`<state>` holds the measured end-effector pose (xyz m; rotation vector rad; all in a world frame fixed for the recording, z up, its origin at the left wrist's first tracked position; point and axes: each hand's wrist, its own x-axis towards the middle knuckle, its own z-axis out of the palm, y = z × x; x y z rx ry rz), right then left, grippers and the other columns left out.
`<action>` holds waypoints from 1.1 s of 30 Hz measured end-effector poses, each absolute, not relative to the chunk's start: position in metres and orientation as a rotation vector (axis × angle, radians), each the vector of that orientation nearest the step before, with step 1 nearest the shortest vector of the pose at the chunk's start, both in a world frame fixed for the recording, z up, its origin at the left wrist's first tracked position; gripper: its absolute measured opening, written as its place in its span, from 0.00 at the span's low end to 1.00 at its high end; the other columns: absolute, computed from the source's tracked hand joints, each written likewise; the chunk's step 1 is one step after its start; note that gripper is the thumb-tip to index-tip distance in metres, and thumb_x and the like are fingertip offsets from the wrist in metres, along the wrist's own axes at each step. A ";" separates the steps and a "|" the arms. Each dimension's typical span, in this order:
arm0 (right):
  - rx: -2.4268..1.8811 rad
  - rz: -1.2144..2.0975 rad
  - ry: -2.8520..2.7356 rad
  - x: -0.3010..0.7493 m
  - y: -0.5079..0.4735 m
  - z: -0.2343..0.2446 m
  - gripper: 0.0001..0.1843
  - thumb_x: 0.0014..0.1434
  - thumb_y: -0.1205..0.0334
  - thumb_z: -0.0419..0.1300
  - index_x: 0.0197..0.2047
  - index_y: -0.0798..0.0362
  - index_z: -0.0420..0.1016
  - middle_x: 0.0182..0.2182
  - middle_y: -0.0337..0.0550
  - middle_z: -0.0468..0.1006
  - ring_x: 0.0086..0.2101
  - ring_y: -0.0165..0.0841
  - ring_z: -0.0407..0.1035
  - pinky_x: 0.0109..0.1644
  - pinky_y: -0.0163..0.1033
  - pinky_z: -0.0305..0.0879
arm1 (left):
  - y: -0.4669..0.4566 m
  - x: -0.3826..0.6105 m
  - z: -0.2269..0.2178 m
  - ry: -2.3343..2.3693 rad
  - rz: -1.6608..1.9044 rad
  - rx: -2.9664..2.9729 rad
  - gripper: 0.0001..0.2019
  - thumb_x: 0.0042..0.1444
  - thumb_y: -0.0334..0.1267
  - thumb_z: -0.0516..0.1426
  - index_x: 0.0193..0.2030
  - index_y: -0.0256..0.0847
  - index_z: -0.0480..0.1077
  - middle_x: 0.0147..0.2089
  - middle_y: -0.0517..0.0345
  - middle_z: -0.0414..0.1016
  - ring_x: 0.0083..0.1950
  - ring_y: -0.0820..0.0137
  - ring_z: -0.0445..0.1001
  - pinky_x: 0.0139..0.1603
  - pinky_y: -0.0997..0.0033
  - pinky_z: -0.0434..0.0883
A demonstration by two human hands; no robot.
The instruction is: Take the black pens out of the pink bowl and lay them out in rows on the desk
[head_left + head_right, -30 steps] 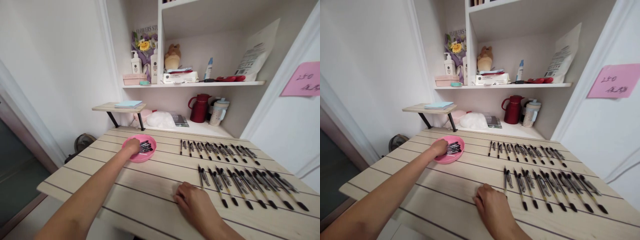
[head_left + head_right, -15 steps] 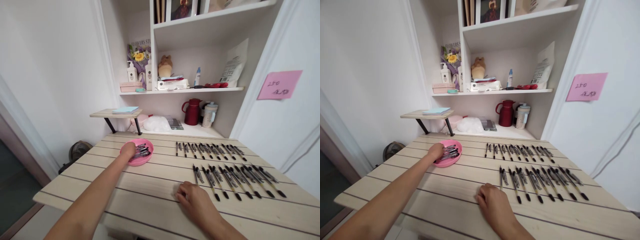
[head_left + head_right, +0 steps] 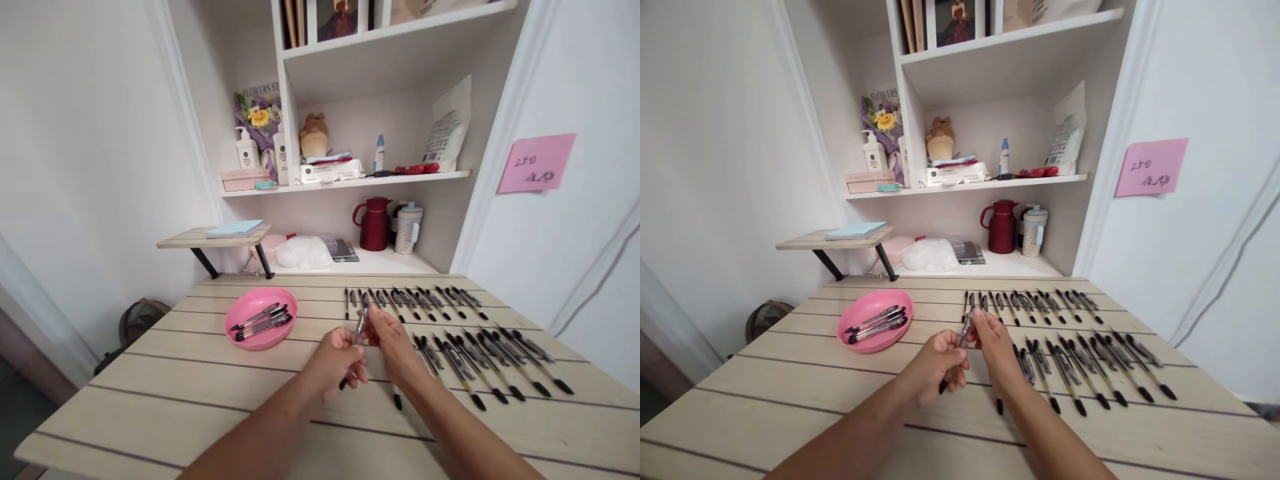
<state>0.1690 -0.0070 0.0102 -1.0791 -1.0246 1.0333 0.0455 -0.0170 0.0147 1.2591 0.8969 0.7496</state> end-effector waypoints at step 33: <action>-0.999 1.256 -0.898 0.170 -0.010 -0.013 0.23 0.39 0.51 0.65 0.36 0.55 0.70 0.22 0.36 0.70 0.21 0.26 0.61 0.26 0.33 0.57 | -0.018 0.044 -0.007 0.861 0.720 1.012 0.17 0.44 0.50 0.57 0.33 0.39 0.61 0.19 0.69 0.63 0.10 0.84 0.53 0.12 0.81 0.45</action>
